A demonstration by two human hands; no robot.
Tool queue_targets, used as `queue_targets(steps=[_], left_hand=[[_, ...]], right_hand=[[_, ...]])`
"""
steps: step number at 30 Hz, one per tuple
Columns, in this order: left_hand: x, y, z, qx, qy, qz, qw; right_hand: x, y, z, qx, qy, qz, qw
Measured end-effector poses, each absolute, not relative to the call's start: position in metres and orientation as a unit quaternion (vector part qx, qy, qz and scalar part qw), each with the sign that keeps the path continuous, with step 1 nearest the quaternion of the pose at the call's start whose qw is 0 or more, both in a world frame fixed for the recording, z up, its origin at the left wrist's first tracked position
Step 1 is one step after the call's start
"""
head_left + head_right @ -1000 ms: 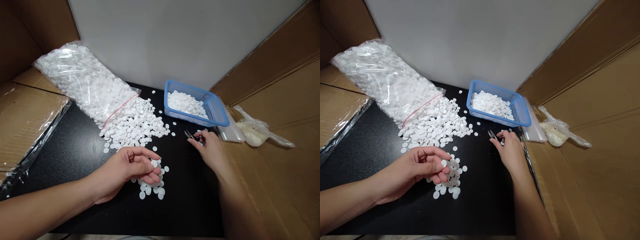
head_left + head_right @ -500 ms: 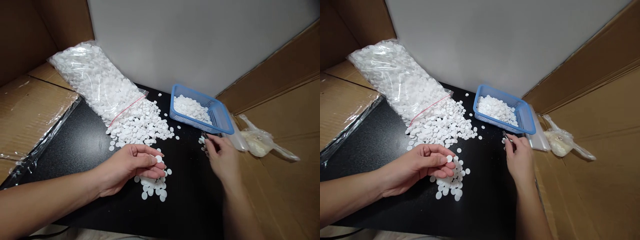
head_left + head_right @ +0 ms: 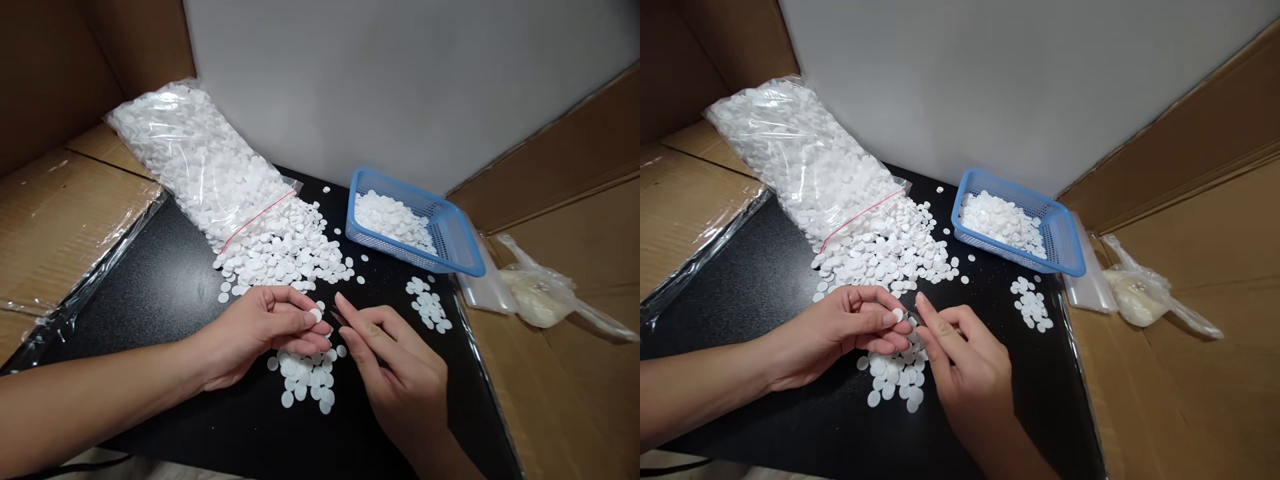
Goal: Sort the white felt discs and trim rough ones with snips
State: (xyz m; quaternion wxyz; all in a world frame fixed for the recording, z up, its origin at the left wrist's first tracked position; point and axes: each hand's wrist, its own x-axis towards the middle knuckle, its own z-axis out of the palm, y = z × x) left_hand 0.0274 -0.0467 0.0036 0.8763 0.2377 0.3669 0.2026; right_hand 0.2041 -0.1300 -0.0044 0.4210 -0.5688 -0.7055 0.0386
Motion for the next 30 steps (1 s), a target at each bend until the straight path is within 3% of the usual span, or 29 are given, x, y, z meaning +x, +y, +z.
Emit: queue_targets(steps=[30], left_hand=[[0.0289, -0.0491, 0.0029, 0.277, 0.346, 0.186, 0.877]], right_hand=[[0.1996, -0.1309, -0.0076, -0.577, -0.738, -0.022, 0.35]])
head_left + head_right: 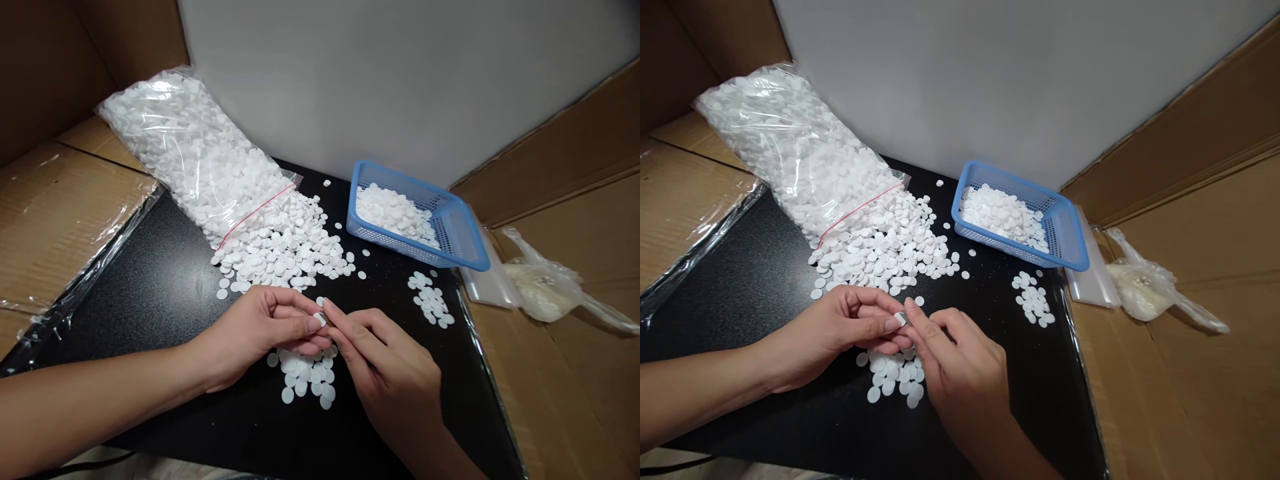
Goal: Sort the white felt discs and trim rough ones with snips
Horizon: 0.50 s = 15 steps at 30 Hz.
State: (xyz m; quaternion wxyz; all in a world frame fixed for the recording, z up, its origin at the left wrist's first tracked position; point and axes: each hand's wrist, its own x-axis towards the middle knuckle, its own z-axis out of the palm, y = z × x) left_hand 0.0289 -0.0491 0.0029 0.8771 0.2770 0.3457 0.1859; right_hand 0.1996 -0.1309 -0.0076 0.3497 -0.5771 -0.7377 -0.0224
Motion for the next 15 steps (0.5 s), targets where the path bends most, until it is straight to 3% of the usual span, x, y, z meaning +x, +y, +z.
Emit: queue_targets(steps=[15], left_hand=[[0.0284, -0.0491, 0.003, 0.275, 0.356, 0.178, 0.875]], right_hand=[[0.2004, -0.1315, -0.0067, -0.581, -0.74, -0.023, 0.339]])
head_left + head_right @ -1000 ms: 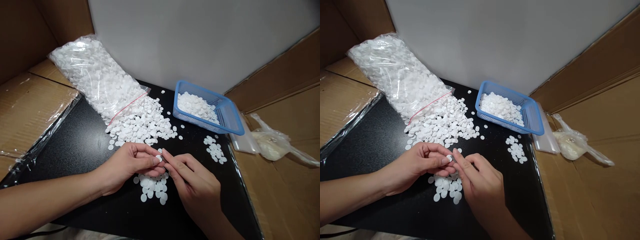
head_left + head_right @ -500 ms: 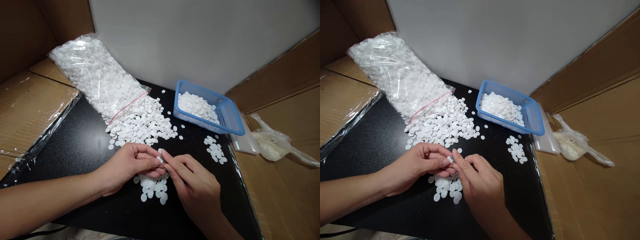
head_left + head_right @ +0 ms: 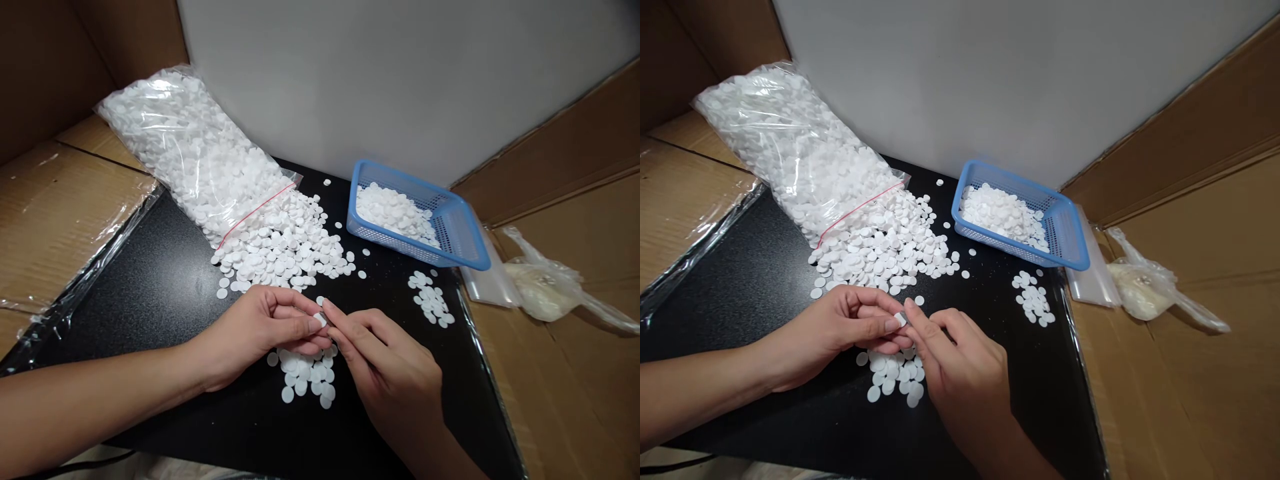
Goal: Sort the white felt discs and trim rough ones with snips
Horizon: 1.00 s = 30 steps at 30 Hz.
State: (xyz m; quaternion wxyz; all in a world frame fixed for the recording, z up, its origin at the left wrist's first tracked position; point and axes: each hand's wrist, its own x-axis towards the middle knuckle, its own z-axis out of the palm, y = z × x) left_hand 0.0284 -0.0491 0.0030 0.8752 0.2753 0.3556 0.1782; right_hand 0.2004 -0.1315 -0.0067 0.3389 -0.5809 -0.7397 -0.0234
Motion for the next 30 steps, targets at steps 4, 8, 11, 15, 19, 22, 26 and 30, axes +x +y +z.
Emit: queue_targets(steps=[4, 8, 11, 15, 19, 22, 26, 30], left_hand=[[0.0285, -0.0489, 0.0036, 0.282, 0.361, 0.173, 0.872], [0.0276, -0.0481, 0.0046, 0.299, 0.366, 0.163, 0.866], [0.0266, -0.047, 0.0054, 0.306, 0.364, 0.158, 0.865], [0.0258, -0.0452, 0.0061, 0.305, 0.368, 0.155, 0.864], [0.0255, -0.0437, 0.0065, 0.322, 0.371, 0.151, 0.858], [0.0252, -0.0428, 0.008, 0.325, 0.375, 0.14, 0.857], [0.0247, -0.0417, 0.0105, 0.333, 0.378, 0.126, 0.855], [0.0236, -0.0418, 0.0101, 0.359, 0.37, 0.113, 0.85]], right_hand=[[0.201, -0.1325, -0.0058, -0.584, -0.739, -0.021, 0.334], [0.2029, -0.1327, -0.0059, -0.578, -0.744, -0.022, 0.334], [0.2049, -0.1316, -0.0051, -0.585, -0.735, -0.017, 0.343], [0.2068, -0.1301, -0.0012, -0.59, -0.718, 0.02, 0.368], [0.2072, -0.1298, 0.0007, -0.566, -0.733, 0.04, 0.374], [0.2075, -0.1302, -0.001, -0.549, -0.751, 0.035, 0.365], [0.2081, -0.1305, -0.0024, -0.544, -0.764, 0.018, 0.348], [0.2085, -0.1304, -0.0011, -0.545, -0.769, 0.016, 0.334]])
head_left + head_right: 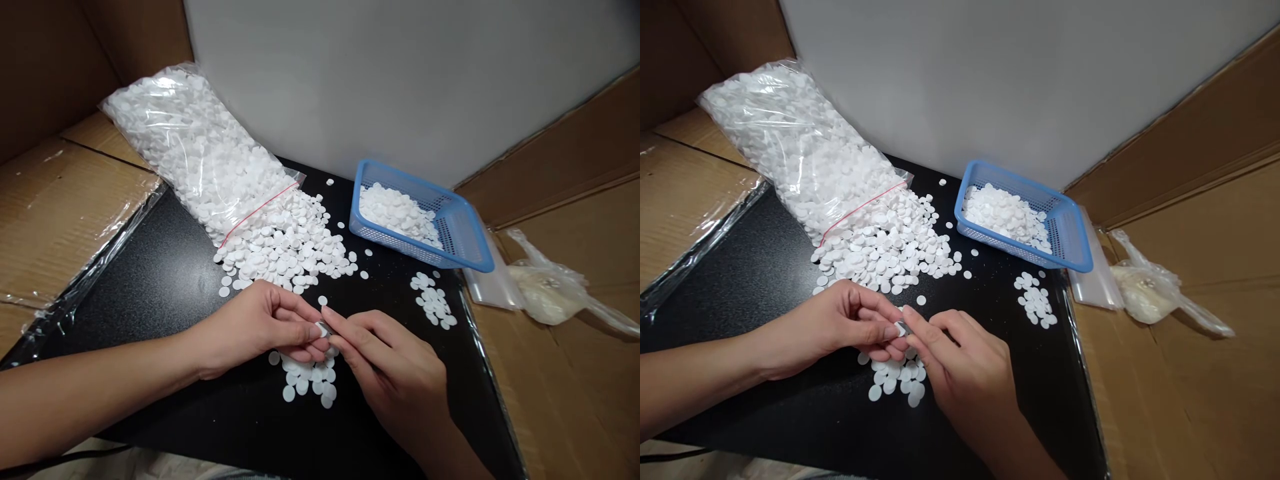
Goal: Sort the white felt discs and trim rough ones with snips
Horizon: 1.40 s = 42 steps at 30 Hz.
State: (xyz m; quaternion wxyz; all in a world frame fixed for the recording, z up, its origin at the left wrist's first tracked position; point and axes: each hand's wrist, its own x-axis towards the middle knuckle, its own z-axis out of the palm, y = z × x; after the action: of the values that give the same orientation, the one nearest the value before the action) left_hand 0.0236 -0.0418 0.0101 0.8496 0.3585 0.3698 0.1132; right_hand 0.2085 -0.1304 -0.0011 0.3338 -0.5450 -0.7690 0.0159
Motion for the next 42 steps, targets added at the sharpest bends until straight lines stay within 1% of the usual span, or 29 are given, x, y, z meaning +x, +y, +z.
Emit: queue_targets(steps=[5, 30, 34, 37, 39, 42], left_hand=[[0.022, -0.043, 0.009, 0.369, 0.354, 0.108, 0.852], [0.018, -0.037, 0.011, 0.409, 0.332, 0.068, 0.847], [0.018, -0.037, 0.011, 0.411, 0.325, 0.087, 0.847], [0.017, -0.037, 0.011, 0.467, 0.327, 0.11, 0.814], [0.017, -0.039, 0.011, 0.519, 0.328, 0.137, 0.777], [0.015, -0.042, 0.012, 0.596, 0.315, 0.178, 0.717]], right_hand=[[0.209, -0.131, 0.0, -0.544, -0.777, 0.008, 0.315], [0.211, -0.134, 0.001, -0.534, -0.795, 0.018, 0.287], [0.211, -0.131, -0.002, -0.572, -0.759, 0.006, 0.311], [0.227, -0.125, -0.008, -0.629, -0.71, 0.001, 0.316], [0.249, -0.12, -0.015, -0.684, -0.664, -0.026, 0.301], [0.285, -0.115, -0.031, -0.755, -0.607, -0.03, 0.246]])
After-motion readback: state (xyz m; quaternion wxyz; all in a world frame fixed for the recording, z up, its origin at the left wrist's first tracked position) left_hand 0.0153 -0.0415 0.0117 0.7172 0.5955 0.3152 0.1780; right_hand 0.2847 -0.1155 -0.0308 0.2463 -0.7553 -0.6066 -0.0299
